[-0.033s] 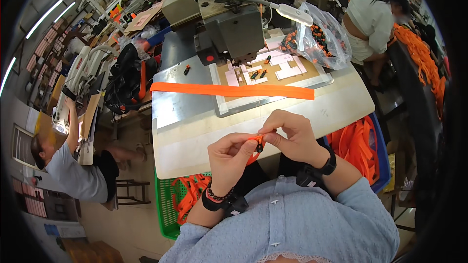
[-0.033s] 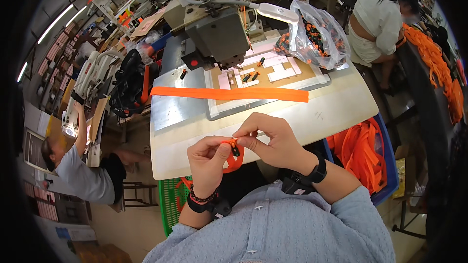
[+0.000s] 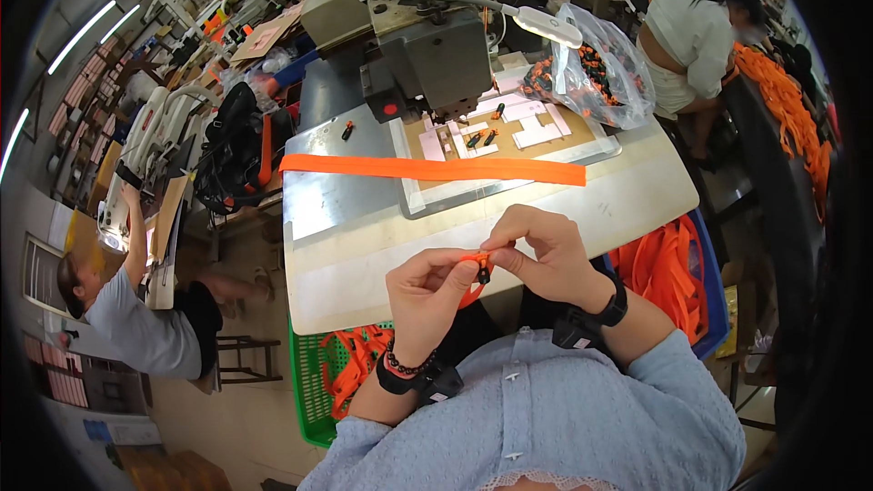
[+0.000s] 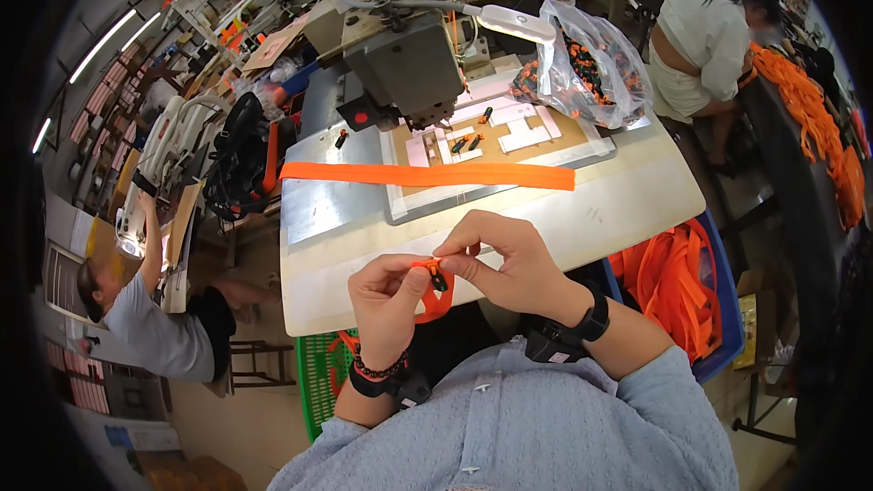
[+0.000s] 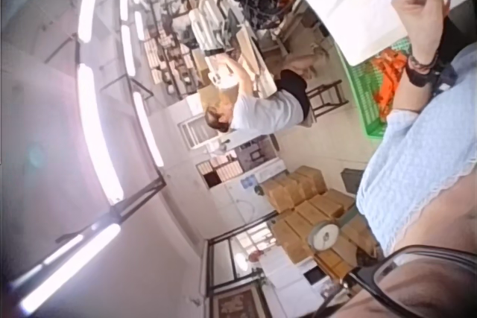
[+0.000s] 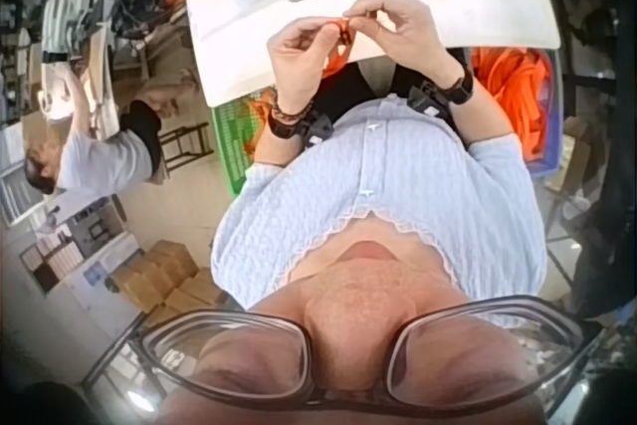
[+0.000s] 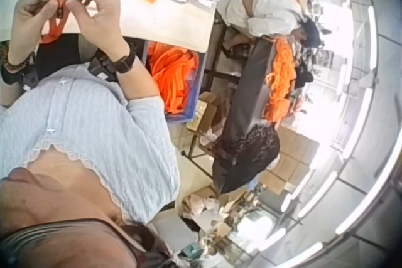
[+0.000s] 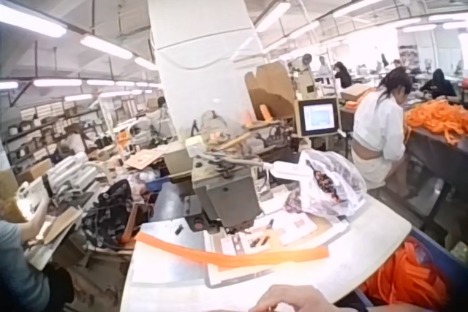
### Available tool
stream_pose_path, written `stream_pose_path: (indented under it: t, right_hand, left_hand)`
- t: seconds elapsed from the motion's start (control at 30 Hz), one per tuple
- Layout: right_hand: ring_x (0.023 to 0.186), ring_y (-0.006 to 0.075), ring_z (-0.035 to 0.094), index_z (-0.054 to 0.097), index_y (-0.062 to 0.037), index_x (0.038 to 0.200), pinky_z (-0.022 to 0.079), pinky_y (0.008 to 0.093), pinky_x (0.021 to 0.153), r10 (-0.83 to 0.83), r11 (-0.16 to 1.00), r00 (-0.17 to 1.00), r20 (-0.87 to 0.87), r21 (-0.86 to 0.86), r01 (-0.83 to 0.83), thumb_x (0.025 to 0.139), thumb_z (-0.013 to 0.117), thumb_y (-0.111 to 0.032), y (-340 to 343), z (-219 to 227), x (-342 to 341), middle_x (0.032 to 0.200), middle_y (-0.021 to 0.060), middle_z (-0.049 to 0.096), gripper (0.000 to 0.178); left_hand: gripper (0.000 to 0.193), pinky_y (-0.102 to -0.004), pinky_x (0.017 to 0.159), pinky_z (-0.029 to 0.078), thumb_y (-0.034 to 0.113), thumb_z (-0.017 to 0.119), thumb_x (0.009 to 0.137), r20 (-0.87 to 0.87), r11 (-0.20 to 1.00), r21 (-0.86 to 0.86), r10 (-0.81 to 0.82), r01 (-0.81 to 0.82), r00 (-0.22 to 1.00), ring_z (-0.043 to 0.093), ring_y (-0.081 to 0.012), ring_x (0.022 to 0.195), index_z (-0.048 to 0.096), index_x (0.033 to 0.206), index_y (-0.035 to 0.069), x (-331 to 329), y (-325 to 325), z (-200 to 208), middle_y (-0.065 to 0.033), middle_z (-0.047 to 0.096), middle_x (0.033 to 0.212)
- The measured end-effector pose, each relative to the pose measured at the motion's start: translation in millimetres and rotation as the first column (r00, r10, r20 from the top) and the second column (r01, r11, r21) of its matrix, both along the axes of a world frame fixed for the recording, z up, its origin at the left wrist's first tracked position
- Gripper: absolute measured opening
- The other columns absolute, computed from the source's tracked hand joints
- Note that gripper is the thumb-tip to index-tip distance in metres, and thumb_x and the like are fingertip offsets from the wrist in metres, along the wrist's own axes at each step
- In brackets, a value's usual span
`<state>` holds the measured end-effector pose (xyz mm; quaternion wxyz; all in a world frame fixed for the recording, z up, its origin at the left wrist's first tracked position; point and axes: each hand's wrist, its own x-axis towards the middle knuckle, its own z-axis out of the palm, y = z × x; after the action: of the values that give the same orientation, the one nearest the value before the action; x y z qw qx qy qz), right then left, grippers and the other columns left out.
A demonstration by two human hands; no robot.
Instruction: Attaching zipper sliders onto orange fabric zipper tape.
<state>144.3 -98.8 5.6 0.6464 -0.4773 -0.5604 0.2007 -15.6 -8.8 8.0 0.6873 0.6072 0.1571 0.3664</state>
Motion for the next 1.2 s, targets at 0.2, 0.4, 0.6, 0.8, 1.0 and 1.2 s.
stream_pose_path:
  t: [0.2, 0.4, 0.6, 0.8, 1.0, 1.2]
  right_hand:
    - [0.069, 0.0124, 0.054, 0.062, -0.0034, 0.087, 0.044, 0.0244, 0.065, -0.07, 0.997, 0.993, 0.093, -0.024, 0.072, 0.084, 0.066, -0.003, -4.4, 13.2, -6.2, 0.079, 0.0042, 0.06, 0.005]
    - [0.075, 0.0041, 0.05, 0.057, -0.0009, 0.095, 0.043, 0.0198, 0.068, -0.152, 0.985, 0.913, -0.379, -0.131, 0.11, 0.095, 0.054, -0.009, -7.8, 14.5, 2.0, 0.083, -0.0039, 0.054, 0.008]
    - [0.079, 0.0083, 0.057, 0.059, -0.0025, 0.103, 0.048, 0.0248, 0.075, -0.195, 0.939, 0.641, -0.743, 0.048, 0.341, 0.095, 0.056, -0.016, -5.2, 18.3, 77.9, 0.092, 0.002, 0.062, 0.016]
    - [0.075, 0.0064, 0.053, 0.059, -0.0037, 0.103, 0.047, 0.0219, 0.071, -0.321, 0.923, 0.629, -0.708, -0.084, 0.376, 0.095, 0.056, -0.016, -3.5, -1.4, 87.9, 0.089, -0.0002, 0.06, 0.015]
    - [0.074, 0.006, 0.054, 0.06, -0.0028, 0.102, 0.045, 0.0202, 0.068, -0.362, 0.932, 0.741, -0.566, -0.202, 0.302, 0.094, 0.058, -0.019, 5.8, -25.8, 97.4, 0.087, 0.0, 0.061, 0.018]
    - [0.081, 0.0073, 0.059, 0.061, 0.0008, 0.102, 0.046, 0.0203, 0.073, -0.387, 0.854, 0.916, -0.105, -0.415, 0.313, 0.092, 0.059, -0.013, 8.8, -24.8, 92.8, 0.092, 0.004, 0.064, 0.017]
  left_hand:
    - [0.015, -0.0214, 0.069, 0.052, 0.004, 0.068, 0.085, -0.048, 0.998, -0.029, -0.049, 0.048, 0.998, 0.064, -0.0097, 0.08, 0.064, 0.095, -0.006, 2.6, -2.3, 9.5, -0.0093, 0.068, 0.093]
    - [0.016, -0.0194, 0.068, 0.051, 0.005, 0.07, 0.084, -0.31, 0.96, -0.112, -0.28, 0.258, 0.908, 0.062, -0.0063, 0.078, 0.064, 0.095, -0.005, 5.1, -5.5, -4.0, -0.0048, 0.067, 0.088]
    - [0.017, -0.0211, 0.069, 0.051, 0.009, 0.066, 0.088, -0.352, 0.83, -0.333, -0.55, 0.448, 0.757, 0.065, -0.0098, 0.077, 0.061, 0.098, -0.004, -13.8, 16.6, -12.8, -0.0064, 0.068, 0.087]
    - [0.028, -0.0244, 0.077, 0.052, 0.011, 0.053, 0.096, -0.184, 0.712, -0.546, -0.617, 0.442, 0.765, 0.067, -0.016, 0.086, 0.056, 0.117, -0.007, -27.0, 23.8, -4.2, -0.0104, 0.068, 0.096]
    - [0.027, -0.0264, 0.079, 0.052, 0.006, 0.053, 0.094, -0.234, 0.774, -0.442, -0.587, 0.453, 0.775, 0.067, -0.0178, 0.09, 0.057, 0.117, -0.008, -62.0, 26.2, 2.9, -0.0117, 0.068, 0.096]
    - [0.022, -0.0244, 0.064, 0.051, 0.008, 0.057, 0.091, -0.303, 0.97, -0.244, -0.095, 0.019, 0.948, 0.064, -0.0125, 0.07, 0.062, 0.107, -0.006, -175.6, 43.6, 16.1, -0.0091, 0.068, 0.09]
